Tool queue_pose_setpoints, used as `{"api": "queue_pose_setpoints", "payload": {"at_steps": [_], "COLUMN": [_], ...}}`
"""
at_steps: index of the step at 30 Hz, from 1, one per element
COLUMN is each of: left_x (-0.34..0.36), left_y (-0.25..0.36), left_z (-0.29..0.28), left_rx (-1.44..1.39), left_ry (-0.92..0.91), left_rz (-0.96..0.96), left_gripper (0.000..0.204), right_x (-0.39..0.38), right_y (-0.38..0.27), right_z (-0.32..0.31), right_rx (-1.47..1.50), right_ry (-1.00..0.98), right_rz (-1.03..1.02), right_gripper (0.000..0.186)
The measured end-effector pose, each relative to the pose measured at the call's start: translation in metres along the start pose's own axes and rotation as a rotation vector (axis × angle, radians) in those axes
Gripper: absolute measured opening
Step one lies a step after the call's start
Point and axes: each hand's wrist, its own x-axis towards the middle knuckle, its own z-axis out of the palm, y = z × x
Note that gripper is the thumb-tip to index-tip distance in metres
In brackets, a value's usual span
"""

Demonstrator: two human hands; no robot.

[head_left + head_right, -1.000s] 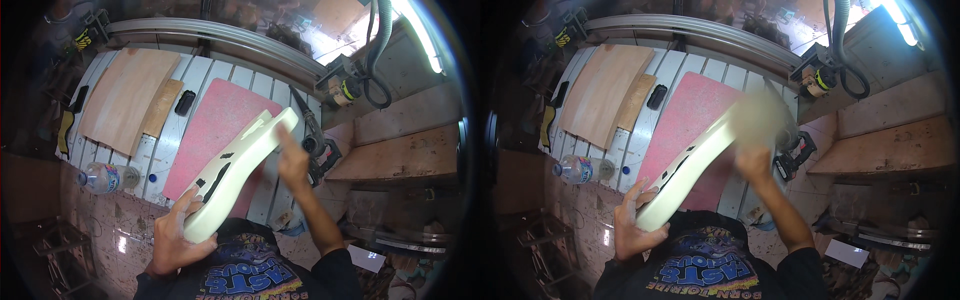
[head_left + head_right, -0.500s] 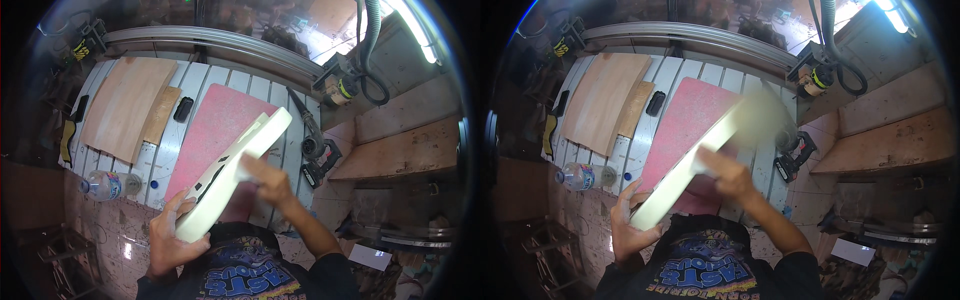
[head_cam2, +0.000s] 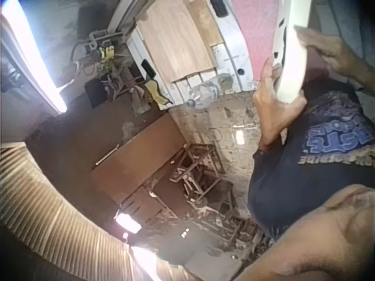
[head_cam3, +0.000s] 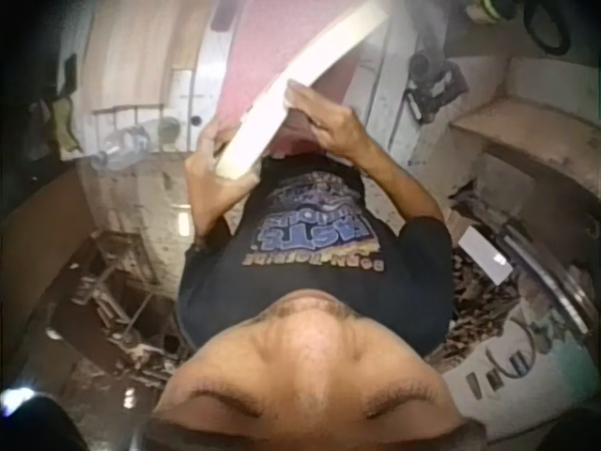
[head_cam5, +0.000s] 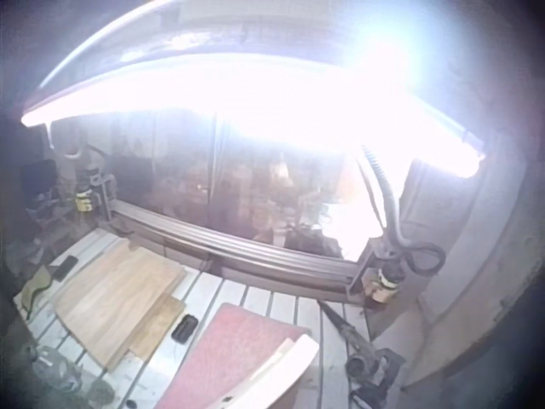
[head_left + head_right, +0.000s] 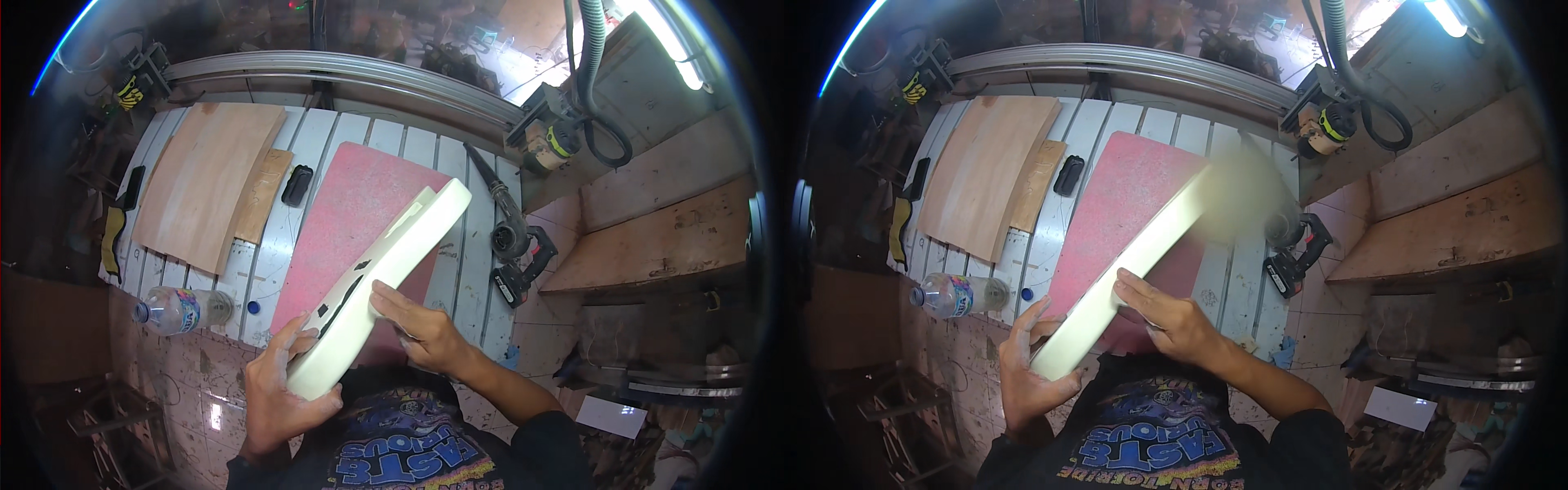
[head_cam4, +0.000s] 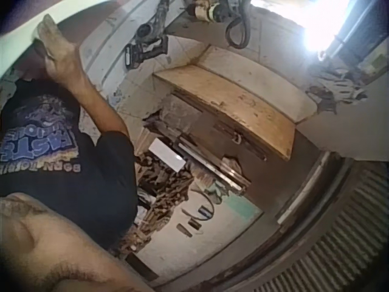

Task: The person sands the sides and flat surfaces of a white guitar body using a sanding block and sandpaper, turning the object to reach different edges.

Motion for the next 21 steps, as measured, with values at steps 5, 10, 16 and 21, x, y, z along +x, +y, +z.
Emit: {"api": "queue_pose_setpoints", "payload": {"at_steps": [5, 10, 16, 21], "left_x": [-0.001, -0.003, -0.003, 0.007], "left_y": [0.003, 0.001, 0.001, 0.006], "left_z": [0.002, 0.001, -0.001, -0.001], "left_rx": [0.029, 0.023, -0.020, -0.011], "left_ry": [-0.003, 0.007, 0.046, 0.005], "left_rz": [0.001, 0.027, -0.021, -0.052], "left_gripper": [0.093, 0.092, 0.088, 0.078], "right_x": [-0.002, -0.001, -0.006, 0.029], "right_y": [0.020, 0.038, 0.010, 0.115], "right_z": [-0.016, -0.029, 0.014, -0.082], "right_rx": [-0.199, -0.295, -0.034, -0.391], "right_ry": [0.024, 0.043, 0.091, 0.302], "right_rz": [0.100, 0.028, 0.073, 0.231], "right_gripper": [0.058, 0.062, 0.068, 0.059]}}
